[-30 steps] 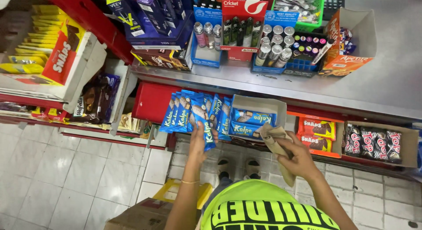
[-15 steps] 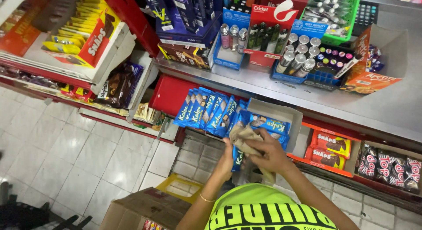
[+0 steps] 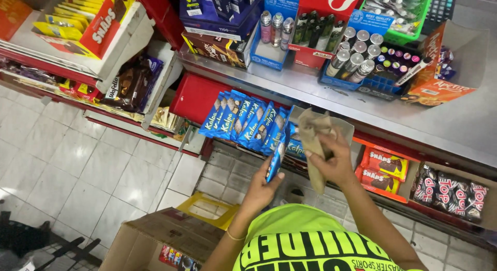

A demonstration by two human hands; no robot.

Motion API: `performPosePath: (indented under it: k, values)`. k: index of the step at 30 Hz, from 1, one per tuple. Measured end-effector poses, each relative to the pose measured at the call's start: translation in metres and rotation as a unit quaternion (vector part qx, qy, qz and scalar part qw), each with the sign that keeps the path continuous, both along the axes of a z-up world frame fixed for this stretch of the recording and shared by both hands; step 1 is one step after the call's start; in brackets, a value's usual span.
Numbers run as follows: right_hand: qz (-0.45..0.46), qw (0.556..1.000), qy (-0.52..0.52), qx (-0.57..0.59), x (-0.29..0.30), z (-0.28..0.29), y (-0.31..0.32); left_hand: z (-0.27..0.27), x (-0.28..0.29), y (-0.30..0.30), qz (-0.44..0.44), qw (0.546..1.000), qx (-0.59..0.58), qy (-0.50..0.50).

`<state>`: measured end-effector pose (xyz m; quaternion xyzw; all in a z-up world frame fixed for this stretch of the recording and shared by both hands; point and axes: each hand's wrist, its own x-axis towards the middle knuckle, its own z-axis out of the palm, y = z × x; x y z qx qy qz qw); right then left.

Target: Restocking chocolate snack bars from a cardboard box onto a store shelf and organizing them.

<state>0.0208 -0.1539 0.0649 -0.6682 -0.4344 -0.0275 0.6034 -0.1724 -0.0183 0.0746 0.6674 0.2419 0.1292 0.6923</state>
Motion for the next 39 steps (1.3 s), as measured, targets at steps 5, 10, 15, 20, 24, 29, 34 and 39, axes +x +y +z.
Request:
performPosePath:
  k: [5, 10, 15, 20, 24, 29, 34, 39]
  values:
    - [0.073, 0.997, -0.033, -0.008, -0.025, -0.017, 0.003, -0.038, 0.006, -0.003, -0.056, 0.994, -0.097, -0.005]
    - [0.005, 1.000, -0.005, -0.022, 0.001, -0.025, -0.004, -0.030, 0.008, 0.003, -0.095, 0.970, -0.223, -0.030]
    - [-0.073, 0.994, 0.083, -0.014, 0.023, -0.029, -0.026, 0.004, 0.012, -0.003, -0.031, 0.977, -0.211, -0.004]
    - [-0.077, 0.978, 0.194, -0.006, 0.014, -0.051, -0.049, -0.028, 0.030, 0.011, -0.013, 0.973, -0.214, -0.082]
    - [-0.038, 0.973, 0.227, -0.005, 0.001, -0.075, -0.037, 0.000, 0.045, 0.004, -0.053, 0.972, -0.211, -0.089]
    - [0.034, 0.987, 0.151, -0.044, -0.021, -0.050, -0.010, -0.020, 0.067, -0.006, 0.065, 0.950, -0.306, -0.002]
    - [0.092, 0.981, 0.069, -0.154, -0.029, -0.009, -0.015, 0.007, 0.095, 0.021, 0.204, 0.908, -0.365, -0.023]
    - [0.152, 0.947, 0.048, -0.280, -0.035, 0.012, -0.032, 0.009, 0.104, 0.043, 0.213, 0.918, -0.330, -0.060]
